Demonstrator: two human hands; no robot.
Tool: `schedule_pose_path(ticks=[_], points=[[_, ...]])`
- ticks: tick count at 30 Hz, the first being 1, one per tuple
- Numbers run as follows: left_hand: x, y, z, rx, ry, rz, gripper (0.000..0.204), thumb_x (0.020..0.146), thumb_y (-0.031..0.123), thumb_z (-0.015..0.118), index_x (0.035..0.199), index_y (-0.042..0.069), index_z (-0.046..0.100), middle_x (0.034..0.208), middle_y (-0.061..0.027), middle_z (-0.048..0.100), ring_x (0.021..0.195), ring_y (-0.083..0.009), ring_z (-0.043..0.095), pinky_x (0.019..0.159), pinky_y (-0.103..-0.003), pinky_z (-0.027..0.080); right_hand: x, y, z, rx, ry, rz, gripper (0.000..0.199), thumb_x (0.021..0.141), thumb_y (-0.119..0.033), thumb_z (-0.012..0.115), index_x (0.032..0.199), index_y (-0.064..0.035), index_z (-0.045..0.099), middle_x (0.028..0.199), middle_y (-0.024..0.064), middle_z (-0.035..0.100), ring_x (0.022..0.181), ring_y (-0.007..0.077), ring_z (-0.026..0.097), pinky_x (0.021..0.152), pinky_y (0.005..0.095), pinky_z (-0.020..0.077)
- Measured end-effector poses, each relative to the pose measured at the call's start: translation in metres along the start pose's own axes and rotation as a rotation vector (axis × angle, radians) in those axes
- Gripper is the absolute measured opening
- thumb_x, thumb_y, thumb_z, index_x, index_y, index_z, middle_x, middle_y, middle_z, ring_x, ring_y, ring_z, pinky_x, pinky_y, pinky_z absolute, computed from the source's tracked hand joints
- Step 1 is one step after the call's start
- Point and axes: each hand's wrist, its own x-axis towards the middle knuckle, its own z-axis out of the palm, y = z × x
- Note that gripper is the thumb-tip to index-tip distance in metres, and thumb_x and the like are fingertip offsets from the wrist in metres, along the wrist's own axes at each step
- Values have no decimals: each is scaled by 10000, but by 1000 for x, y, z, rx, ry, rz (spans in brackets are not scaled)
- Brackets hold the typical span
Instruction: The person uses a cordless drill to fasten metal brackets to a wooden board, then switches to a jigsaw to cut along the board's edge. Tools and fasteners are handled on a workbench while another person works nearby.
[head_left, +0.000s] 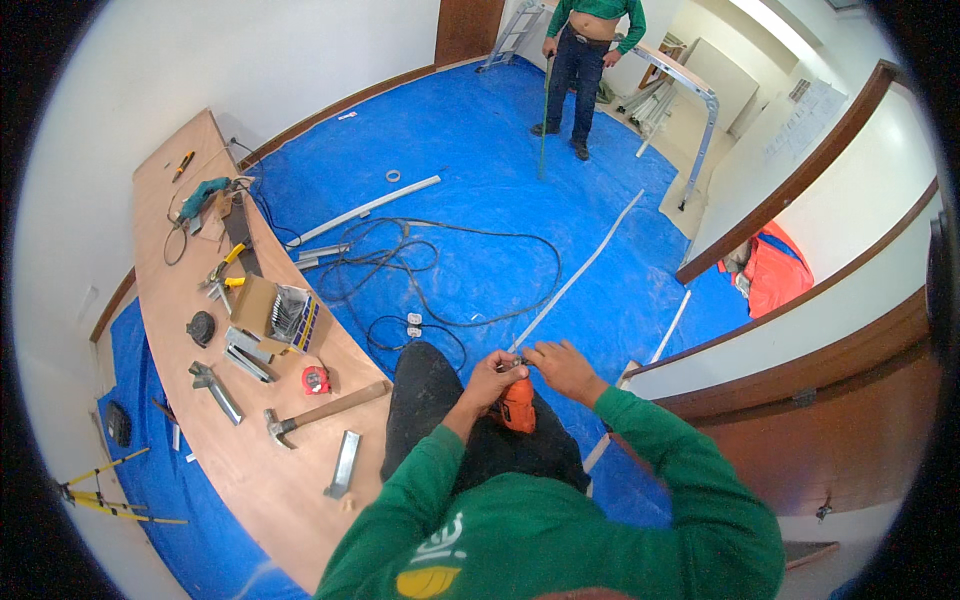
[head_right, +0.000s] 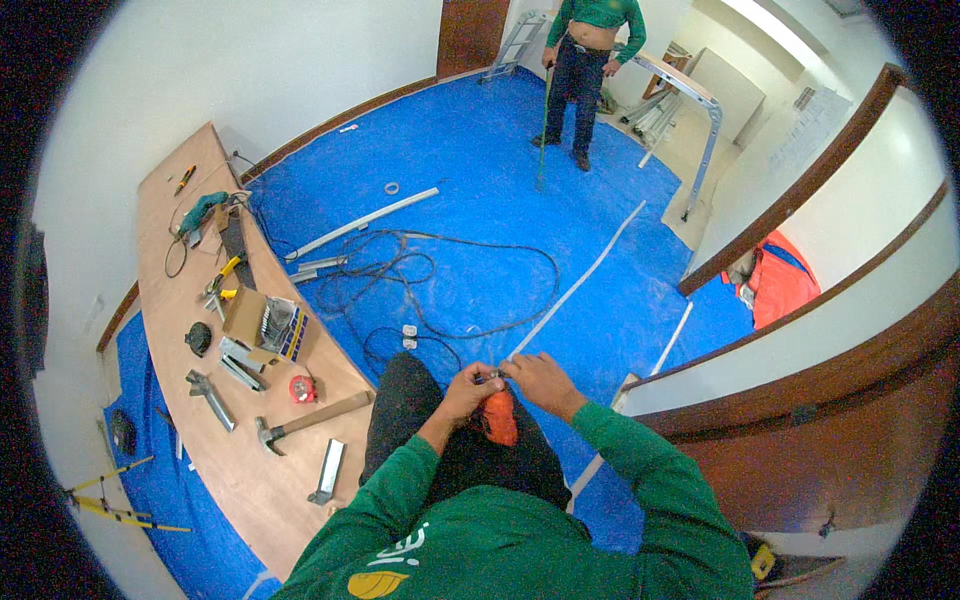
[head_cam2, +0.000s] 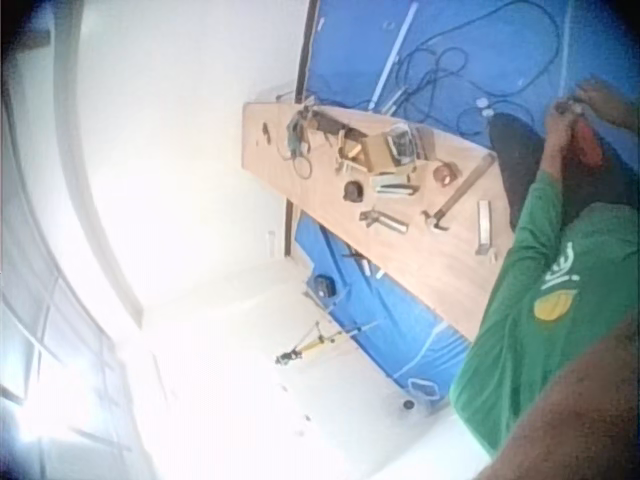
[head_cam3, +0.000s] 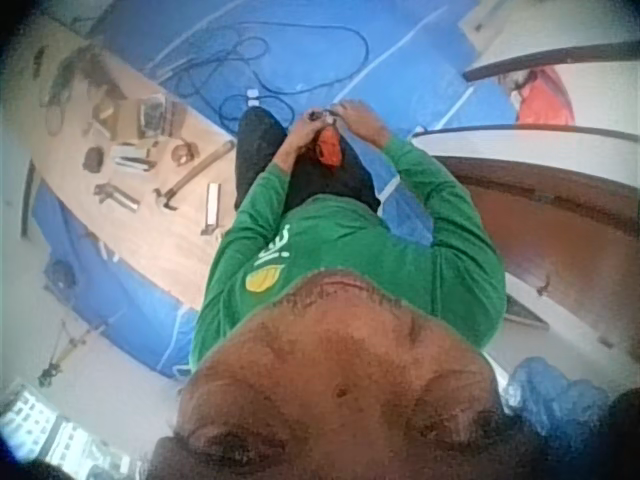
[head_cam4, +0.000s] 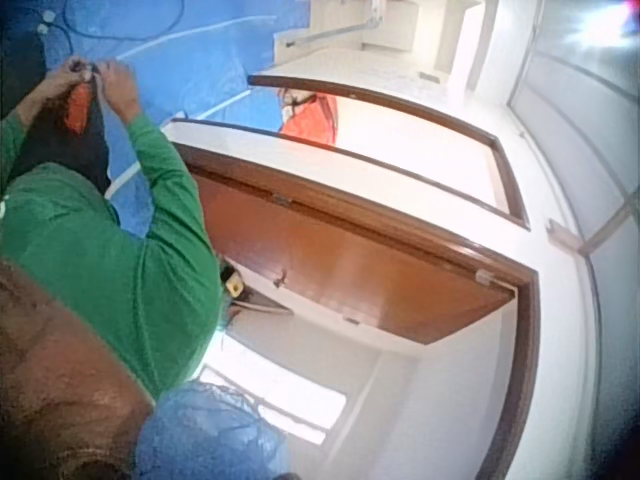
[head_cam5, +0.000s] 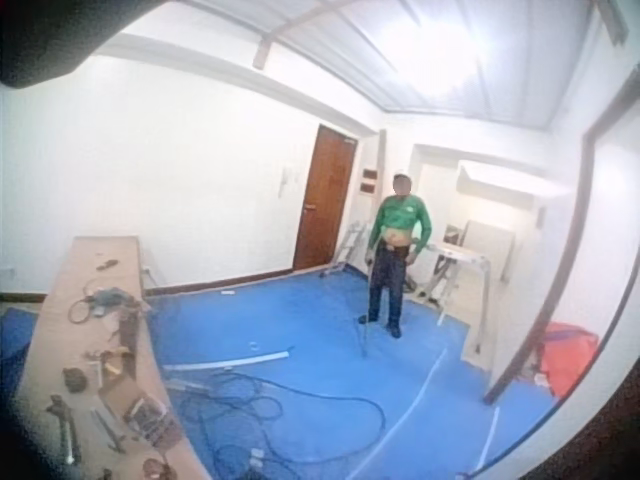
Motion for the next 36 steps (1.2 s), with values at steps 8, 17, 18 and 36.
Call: schedule_pose_path(ticks=[8,17,18,36], points=[[3,-19,13,157,-73,226,468,1161,438,491,1411,57,596,1156,-27,680,1053,-131,603,951,-347,522,2,17,-1,-53,-35,-7,310,986,-144,553,1288,-138,623,1149,105,670,1082,315,695,869,501,511],[4,-21,14,190,-73,120,502,1173,457,440,1302,20,649,1122,-54,693,1035,-161,623,963,-355,526,-12,6,9,-33,110,118,192,1016,-228,594,1175,-132,643,983,85,637,936,329,680,792,527,518],[3,-18,13,229,-53,139,496,1173,454,441,1273,19,657,1094,-55,700,1007,-162,634,939,-355,537,-14,4,10,2,159,163,176,1025,-229,597,1156,-124,651,986,94,647,927,342,680,785,528,519],[-125,86,-8,-539,-237,75,591,1085,562,583,1323,22,610,1149,-107,720,1048,-224,693,962,-408,571,-10,-81,-21,1383,320,668,369,1124,-356,556,1131,-35,739,1029,82,744,993,185,700,863,367,573]])
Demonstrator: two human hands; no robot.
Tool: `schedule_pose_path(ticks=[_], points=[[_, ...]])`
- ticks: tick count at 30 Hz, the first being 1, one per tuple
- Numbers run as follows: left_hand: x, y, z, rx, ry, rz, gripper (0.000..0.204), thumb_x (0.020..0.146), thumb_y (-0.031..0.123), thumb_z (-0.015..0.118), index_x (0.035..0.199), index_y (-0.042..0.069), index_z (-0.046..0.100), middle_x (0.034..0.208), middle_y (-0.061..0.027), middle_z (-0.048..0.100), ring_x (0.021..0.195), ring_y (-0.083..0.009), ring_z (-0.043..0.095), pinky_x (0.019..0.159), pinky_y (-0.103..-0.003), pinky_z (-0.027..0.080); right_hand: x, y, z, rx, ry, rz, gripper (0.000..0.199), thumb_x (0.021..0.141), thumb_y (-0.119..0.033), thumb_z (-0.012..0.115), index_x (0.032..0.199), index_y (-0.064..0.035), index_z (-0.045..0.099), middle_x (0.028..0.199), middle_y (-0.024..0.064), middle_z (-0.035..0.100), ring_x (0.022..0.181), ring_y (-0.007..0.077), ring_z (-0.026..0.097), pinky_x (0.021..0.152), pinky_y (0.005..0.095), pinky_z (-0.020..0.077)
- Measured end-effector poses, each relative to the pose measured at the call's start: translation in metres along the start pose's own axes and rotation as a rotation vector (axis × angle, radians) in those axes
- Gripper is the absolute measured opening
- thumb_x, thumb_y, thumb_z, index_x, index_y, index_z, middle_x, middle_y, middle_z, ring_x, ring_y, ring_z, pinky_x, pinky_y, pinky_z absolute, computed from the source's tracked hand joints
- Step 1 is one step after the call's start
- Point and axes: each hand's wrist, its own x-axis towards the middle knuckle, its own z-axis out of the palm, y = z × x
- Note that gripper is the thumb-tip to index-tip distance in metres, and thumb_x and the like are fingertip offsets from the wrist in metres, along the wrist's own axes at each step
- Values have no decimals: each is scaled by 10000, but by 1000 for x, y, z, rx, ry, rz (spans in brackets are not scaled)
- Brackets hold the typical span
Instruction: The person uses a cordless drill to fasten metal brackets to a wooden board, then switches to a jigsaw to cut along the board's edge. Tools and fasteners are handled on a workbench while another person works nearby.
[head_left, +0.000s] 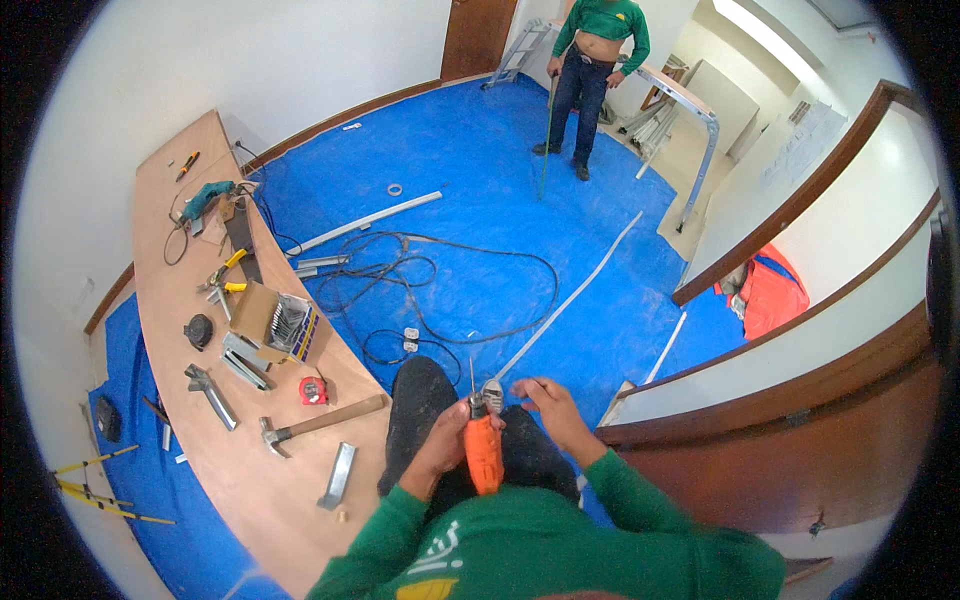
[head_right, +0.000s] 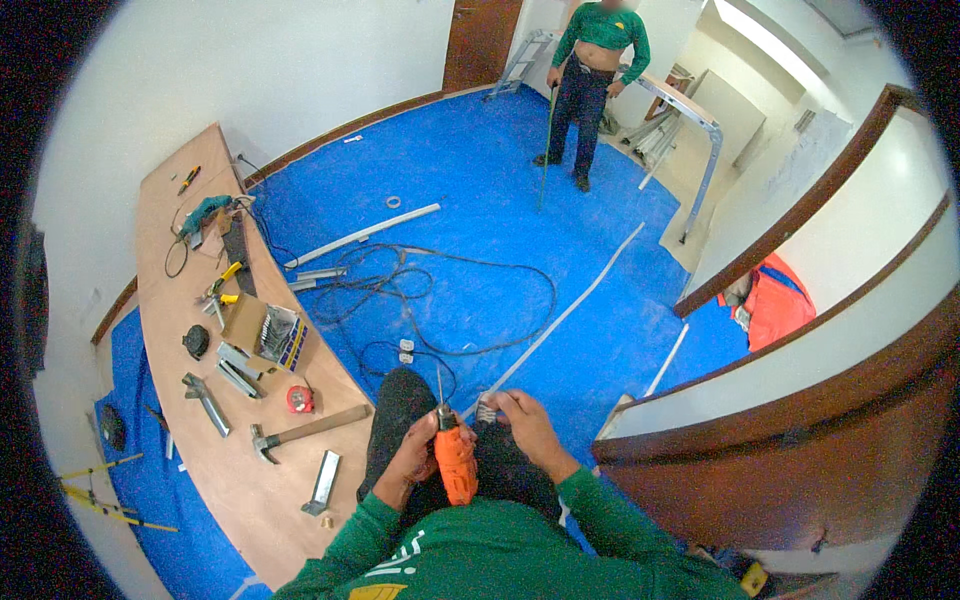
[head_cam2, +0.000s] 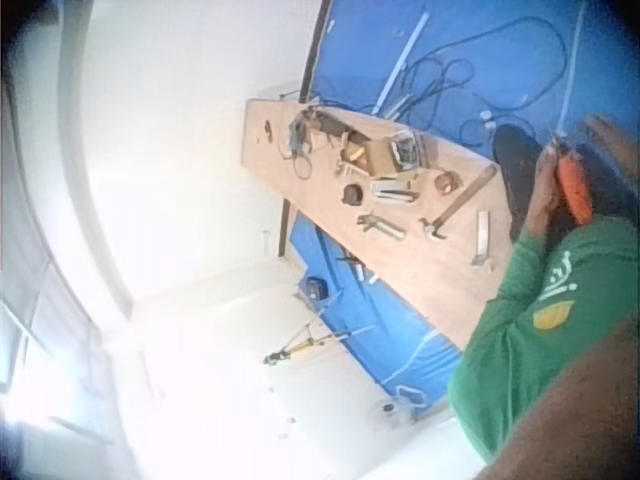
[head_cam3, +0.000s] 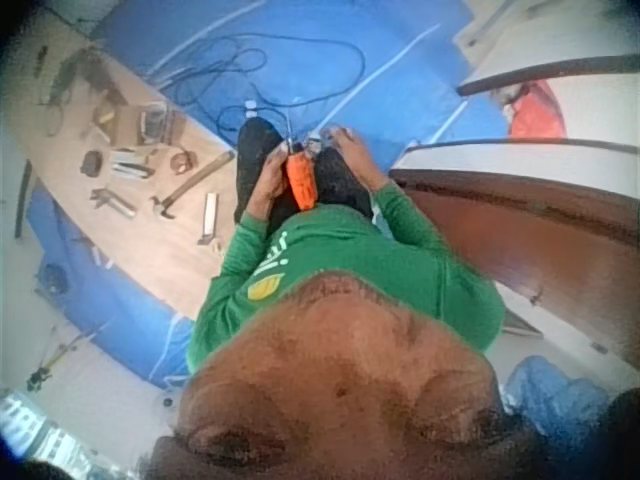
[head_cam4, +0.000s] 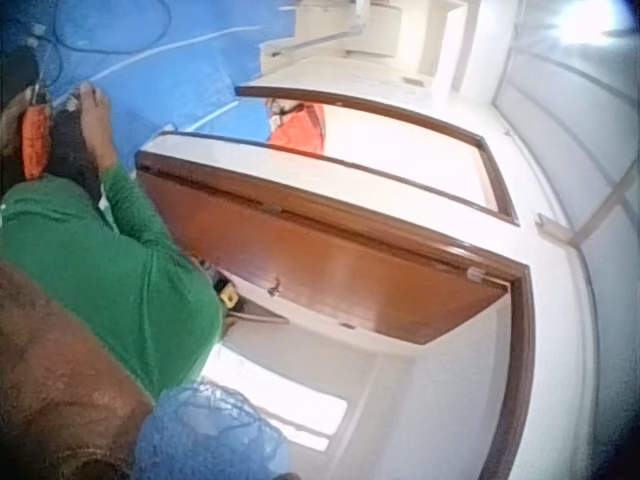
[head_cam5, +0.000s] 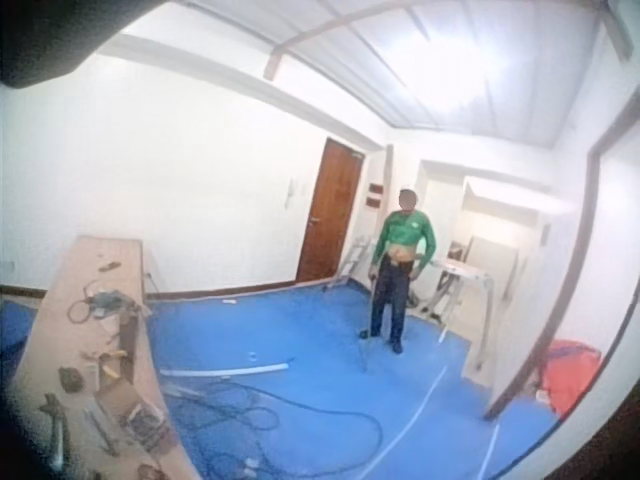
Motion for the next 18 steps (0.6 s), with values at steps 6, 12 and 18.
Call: schedule_pose_path(ticks=[6,12,18], points=[[-12,-4,-4,12,-2,10,583,1112,540,533,1354,12,588,1167,-116,718,1062,-241,702,956,-408,579,34,-44,37,167,-263,5,335,1130,-285,542,1338,-51,660,1075,77,736,1018,157,691,864,330,572],[-9,-7,-18,-12,-39,-44,600,1098,560,549,1347,16,595,1168,-123,717,1081,-265,708,974,-430,579,25,-61,59,169,-342,23,342,1122,-260,547,1369,-60,673,1037,35,703,952,131,659,825,302,556],[0,-16,-31,-3,-130,-21,606,1081,580,567,1296,17,631,1169,-130,721,1076,-272,712,983,-451,575,20,-52,64,225,-407,91,329,1123,-298,534,1227,-72,748,1055,21,684,945,132,630,903,333,527]])
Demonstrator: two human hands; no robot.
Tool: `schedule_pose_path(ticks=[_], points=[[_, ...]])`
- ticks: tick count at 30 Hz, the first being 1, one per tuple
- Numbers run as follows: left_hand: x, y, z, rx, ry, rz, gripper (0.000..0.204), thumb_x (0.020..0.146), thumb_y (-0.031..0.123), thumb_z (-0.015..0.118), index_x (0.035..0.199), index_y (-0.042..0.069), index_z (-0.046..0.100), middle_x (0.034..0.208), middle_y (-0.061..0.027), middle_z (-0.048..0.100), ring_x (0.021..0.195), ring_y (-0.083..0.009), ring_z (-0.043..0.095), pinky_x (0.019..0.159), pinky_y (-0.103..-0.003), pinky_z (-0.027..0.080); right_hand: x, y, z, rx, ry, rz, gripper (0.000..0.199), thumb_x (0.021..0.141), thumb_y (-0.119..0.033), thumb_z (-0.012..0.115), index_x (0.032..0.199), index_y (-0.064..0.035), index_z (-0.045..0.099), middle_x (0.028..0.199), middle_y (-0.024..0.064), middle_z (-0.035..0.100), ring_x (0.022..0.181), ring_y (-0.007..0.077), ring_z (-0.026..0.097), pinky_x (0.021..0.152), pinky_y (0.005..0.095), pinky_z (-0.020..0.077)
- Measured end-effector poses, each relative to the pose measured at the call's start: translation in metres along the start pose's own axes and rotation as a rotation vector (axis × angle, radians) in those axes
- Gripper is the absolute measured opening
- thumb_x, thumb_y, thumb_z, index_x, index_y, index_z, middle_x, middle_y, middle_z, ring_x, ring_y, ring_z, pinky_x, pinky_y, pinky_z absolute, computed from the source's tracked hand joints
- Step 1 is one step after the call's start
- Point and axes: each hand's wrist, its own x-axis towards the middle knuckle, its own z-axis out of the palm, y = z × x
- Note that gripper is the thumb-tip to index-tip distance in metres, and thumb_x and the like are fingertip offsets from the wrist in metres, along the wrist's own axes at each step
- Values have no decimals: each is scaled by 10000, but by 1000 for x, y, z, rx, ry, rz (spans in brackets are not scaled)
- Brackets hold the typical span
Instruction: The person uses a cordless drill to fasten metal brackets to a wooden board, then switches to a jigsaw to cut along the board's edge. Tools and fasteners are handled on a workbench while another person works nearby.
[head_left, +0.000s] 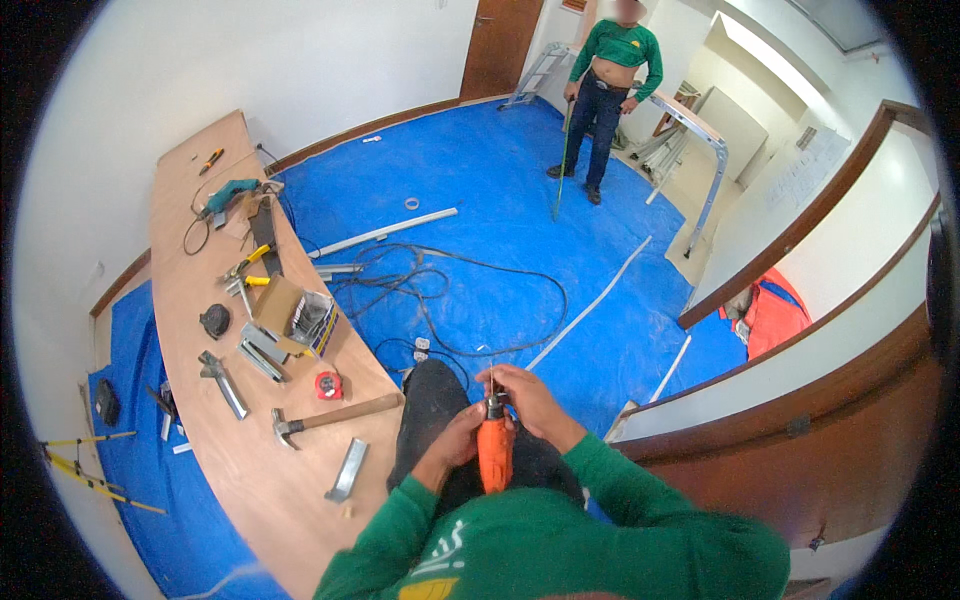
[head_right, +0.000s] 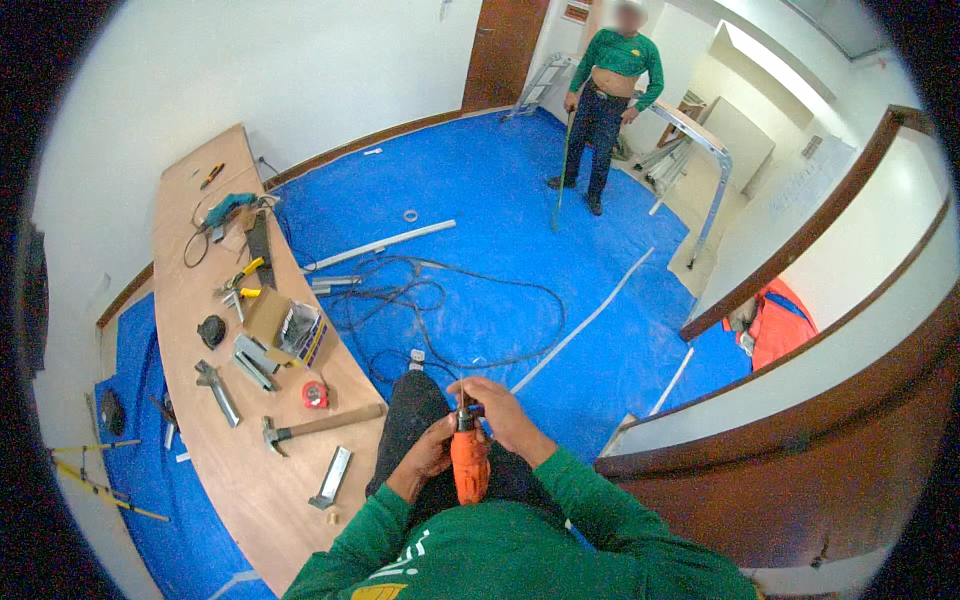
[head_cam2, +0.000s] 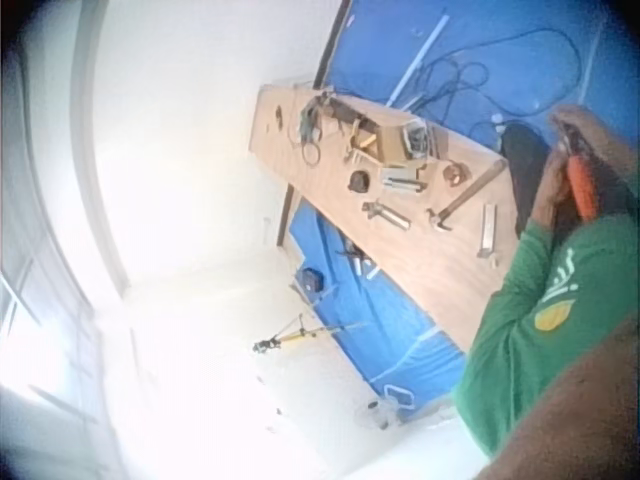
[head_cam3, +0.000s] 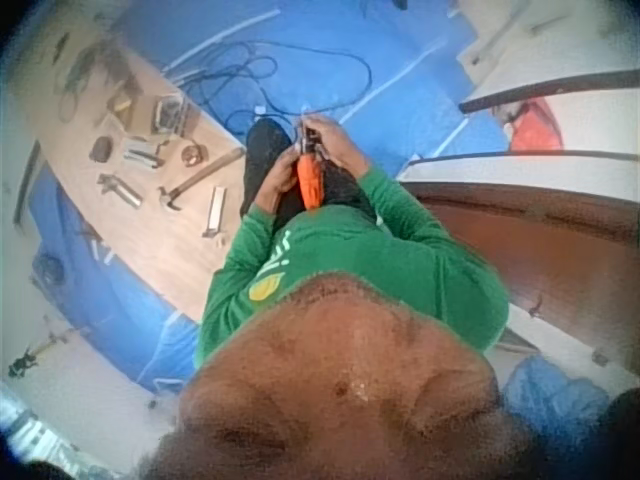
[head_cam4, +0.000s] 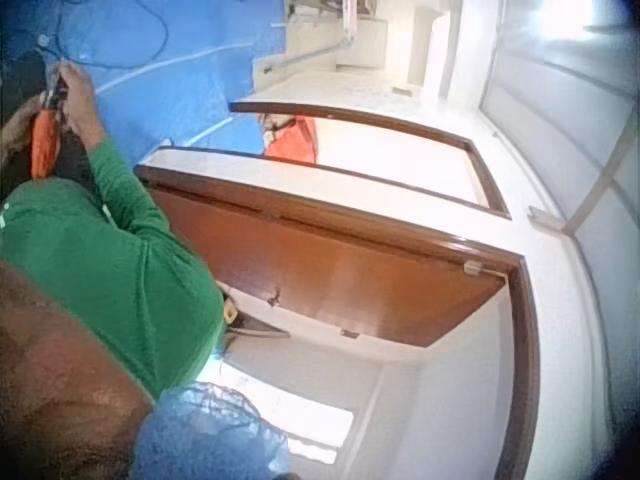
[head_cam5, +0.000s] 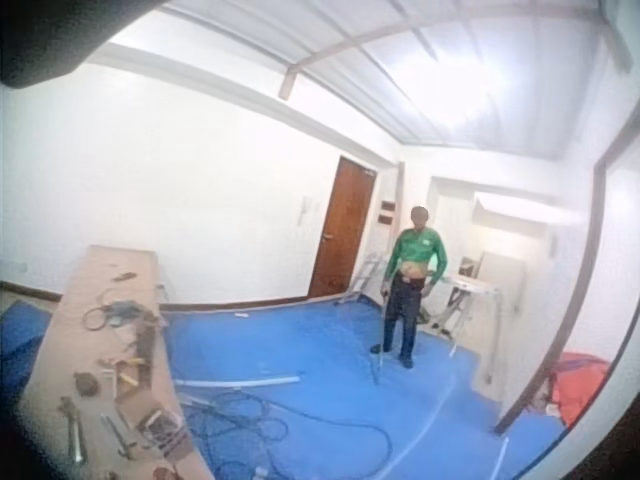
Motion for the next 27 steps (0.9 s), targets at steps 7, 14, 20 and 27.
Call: schedule_pose_path(ticks=[7,14,20,27], points=[[-4,-1,-10,2,21,-53,628,1061,568,610,1353,12,615,1219,-153,715,1107,-297,710,1001,-475,577,-12,-4,1,-260,50,28,279,1083,-307,639,1126,-60,761,933,-1,704,811,126,625,765,327,527],[-1,2,2,24,15,-56,659,993,584,709,1304,8,636,1178,-150,734,1062,-286,728,964,-463,599,-3,-19,-13,-444,-18,-18,247,1021,-277,737,966,-36,733,858,3,694,800,107,617,745,323,526],[-7,1,19,16,73,-22,452,1007,366,781,1291,53,622,1163,-123,748,1023,-211,733,913,-387,595,-10,-29,-9,-204,-18,-121,198,1029,-237,738,998,-45,702,889,20,706,830,120,683,760,297,571],[-11,10,23,-7,76,13,395,982,369,807,1187,80,632,1163,-141,747,1052,-221,723,945,-393,580,1,-40,-6,-32,113,-17,199,1049,-236,712,1049,-40,681,958,38,678,839,148,688,781,324,600]])
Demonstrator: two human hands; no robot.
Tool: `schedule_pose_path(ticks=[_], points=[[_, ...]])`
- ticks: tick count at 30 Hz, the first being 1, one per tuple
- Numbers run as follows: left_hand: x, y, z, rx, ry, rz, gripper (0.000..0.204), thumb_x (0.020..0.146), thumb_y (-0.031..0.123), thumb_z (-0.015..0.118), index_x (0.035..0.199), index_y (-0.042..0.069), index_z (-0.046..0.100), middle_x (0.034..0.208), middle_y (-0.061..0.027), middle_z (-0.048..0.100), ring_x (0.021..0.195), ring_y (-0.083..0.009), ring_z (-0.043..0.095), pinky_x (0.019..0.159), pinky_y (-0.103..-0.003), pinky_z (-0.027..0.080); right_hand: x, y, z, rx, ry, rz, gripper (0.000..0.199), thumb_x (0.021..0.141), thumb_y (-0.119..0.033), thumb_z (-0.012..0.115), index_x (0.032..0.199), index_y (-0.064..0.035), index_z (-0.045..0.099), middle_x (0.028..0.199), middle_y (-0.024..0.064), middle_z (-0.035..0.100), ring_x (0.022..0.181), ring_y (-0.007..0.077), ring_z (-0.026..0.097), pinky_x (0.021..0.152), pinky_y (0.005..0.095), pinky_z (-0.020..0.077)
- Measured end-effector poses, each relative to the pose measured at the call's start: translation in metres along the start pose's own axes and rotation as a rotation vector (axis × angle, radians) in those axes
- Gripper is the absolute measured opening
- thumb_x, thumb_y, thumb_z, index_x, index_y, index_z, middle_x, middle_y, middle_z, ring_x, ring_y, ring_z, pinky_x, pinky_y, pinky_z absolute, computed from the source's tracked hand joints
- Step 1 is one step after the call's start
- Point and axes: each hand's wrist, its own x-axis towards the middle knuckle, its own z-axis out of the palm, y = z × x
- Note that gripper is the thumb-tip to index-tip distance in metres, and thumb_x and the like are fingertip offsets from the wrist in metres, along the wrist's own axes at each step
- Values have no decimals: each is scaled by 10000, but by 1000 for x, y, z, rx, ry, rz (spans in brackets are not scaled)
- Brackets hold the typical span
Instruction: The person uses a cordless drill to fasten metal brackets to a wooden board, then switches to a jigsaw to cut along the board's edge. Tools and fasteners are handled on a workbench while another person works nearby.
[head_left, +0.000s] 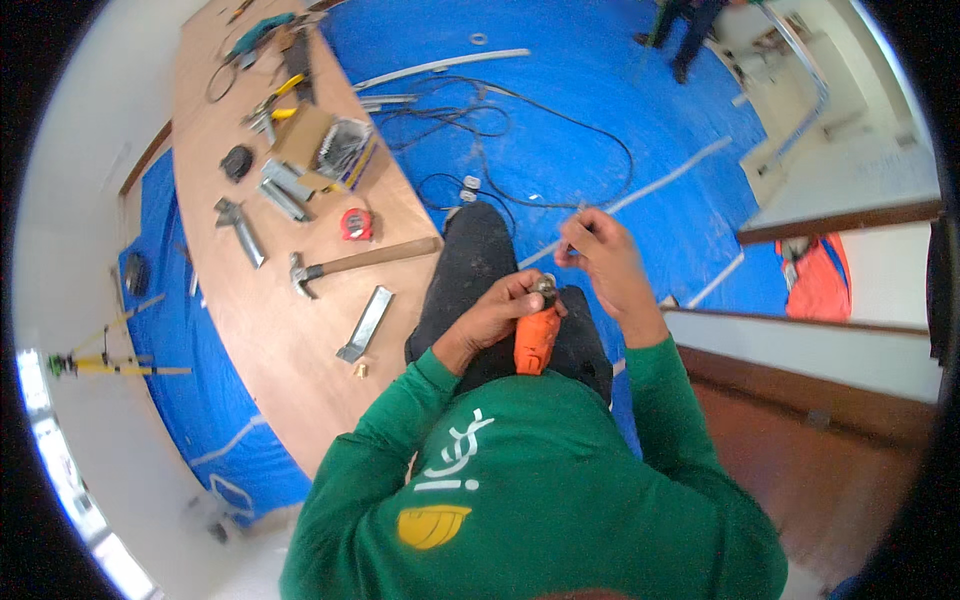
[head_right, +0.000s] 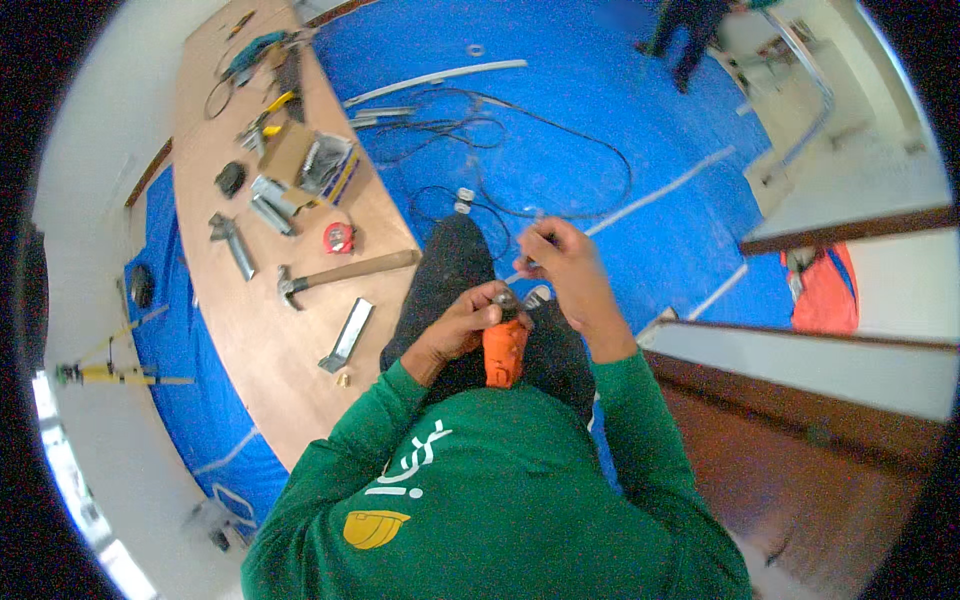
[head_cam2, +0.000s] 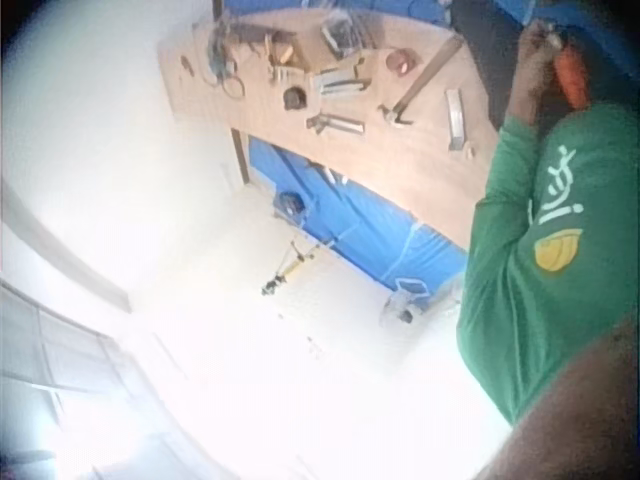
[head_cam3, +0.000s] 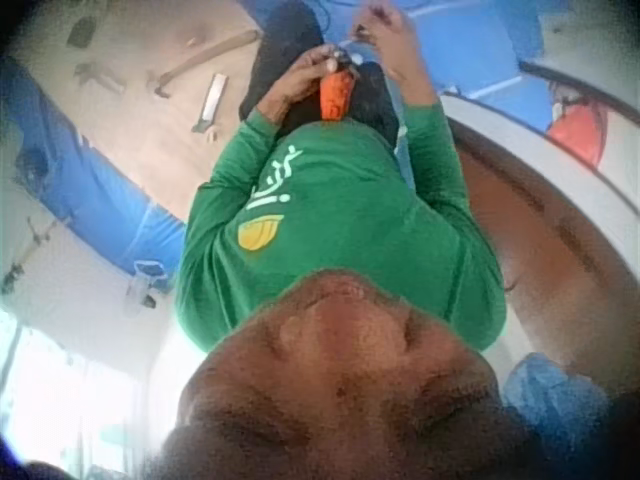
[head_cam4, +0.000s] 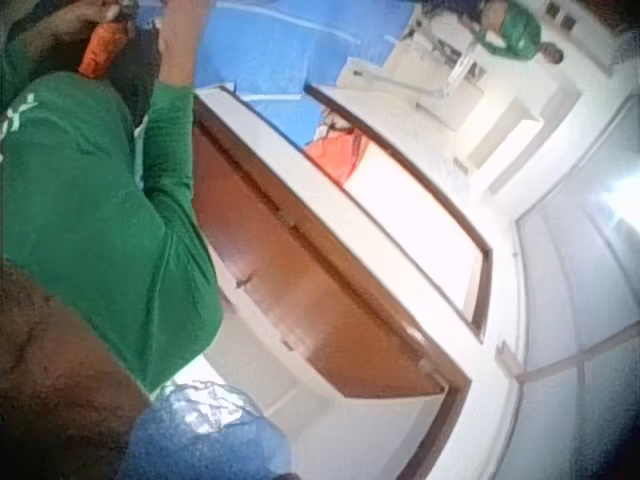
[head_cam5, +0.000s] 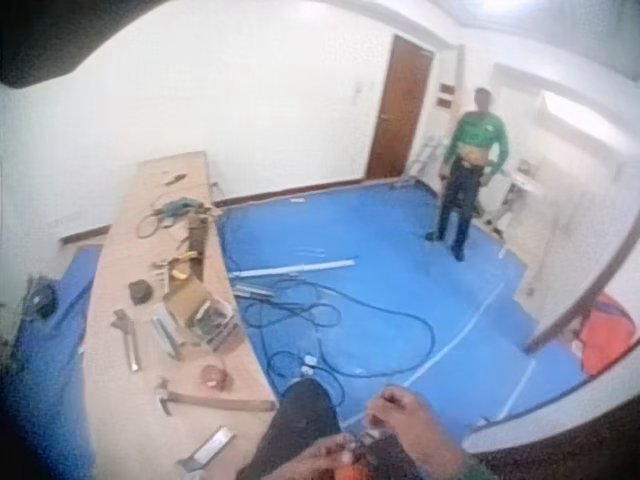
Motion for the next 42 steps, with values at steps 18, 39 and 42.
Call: schedule_pose_path(ticks=[18,39,42], points=[[-116,19,0,114,768,475,491,1060,129,658,1487,16,443,1213,-127,670,1190,-275,696,1014,-410,566,31,91,103,-291,-321,-2,215,1076,-210,662,1097,-5,721,952,57,713,830,140,691,763,320,572],[-104,79,-41,950,878,358,227,1082,207,662,1087,-18,694,955,-87,733,907,-170,703,833,-331,556,20,98,127,-689,-367,-270,291,1031,-253,707,1111,26,689,995,247,703,890,355,686,819,438,540],[-141,93,-60,519,1064,501,246,1141,276,577,1149,35,627,974,-50,701,895,-157,689,812,-332,570,12,91,122,-685,-335,-426,352,1029,-306,725,1146,23,680,1028,207,672,944,324,670,827,422,540]])
